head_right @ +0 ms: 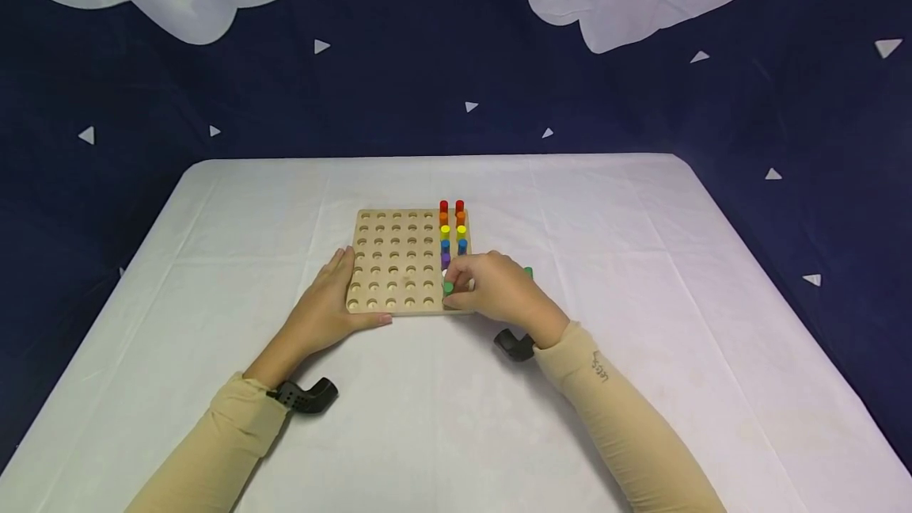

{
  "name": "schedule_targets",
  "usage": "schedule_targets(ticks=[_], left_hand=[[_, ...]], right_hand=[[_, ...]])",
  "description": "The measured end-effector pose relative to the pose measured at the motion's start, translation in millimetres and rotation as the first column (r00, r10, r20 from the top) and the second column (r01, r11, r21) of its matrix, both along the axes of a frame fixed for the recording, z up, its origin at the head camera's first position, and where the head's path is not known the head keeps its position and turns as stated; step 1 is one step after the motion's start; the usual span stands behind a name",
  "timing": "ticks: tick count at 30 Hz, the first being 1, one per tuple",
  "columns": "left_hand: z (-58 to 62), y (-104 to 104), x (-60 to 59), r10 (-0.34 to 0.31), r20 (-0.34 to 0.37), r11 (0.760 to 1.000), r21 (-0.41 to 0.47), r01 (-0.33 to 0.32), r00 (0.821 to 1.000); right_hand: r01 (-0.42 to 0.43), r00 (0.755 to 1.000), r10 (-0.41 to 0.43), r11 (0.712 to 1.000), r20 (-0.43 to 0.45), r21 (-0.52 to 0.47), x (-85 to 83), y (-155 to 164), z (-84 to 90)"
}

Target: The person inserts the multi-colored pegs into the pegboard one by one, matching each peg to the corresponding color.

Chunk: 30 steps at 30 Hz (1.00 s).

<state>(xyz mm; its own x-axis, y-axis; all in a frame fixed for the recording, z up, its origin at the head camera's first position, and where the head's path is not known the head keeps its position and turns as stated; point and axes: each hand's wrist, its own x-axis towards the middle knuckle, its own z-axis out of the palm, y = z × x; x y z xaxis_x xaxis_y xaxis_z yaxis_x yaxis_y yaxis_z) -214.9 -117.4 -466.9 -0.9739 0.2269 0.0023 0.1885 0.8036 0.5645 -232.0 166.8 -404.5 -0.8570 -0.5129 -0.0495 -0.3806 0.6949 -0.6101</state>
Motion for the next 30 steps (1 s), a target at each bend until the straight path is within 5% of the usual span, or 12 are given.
schedule_targets(ticks=[18, 26, 30], left_hand=[[2.0, 0.8, -0.5, -0.003, 0.009, 1.0, 0.0, 0.003, 1.0], [2.1, 0.4, 0.0, -0.005, 0.001, 1.0, 0.001, 0.005, 1.0], [1.8, 0.6, 0.4, -0.002, 0.005, 1.0, 0.007, 0.002, 1.0]], right_hand=[[-0.034, 0.995, 0.041, 0.996, -0.089, 0.078, 5.7, -2.9, 3.5], [0.09, 0.985, -0.074, 0.991, -0.154, 0.096, 3.7, 16.5, 30.3], [0.202, 0.968, -0.165, 0.961, -0.191, 0.189, -5.3, 37.7, 34.4]])
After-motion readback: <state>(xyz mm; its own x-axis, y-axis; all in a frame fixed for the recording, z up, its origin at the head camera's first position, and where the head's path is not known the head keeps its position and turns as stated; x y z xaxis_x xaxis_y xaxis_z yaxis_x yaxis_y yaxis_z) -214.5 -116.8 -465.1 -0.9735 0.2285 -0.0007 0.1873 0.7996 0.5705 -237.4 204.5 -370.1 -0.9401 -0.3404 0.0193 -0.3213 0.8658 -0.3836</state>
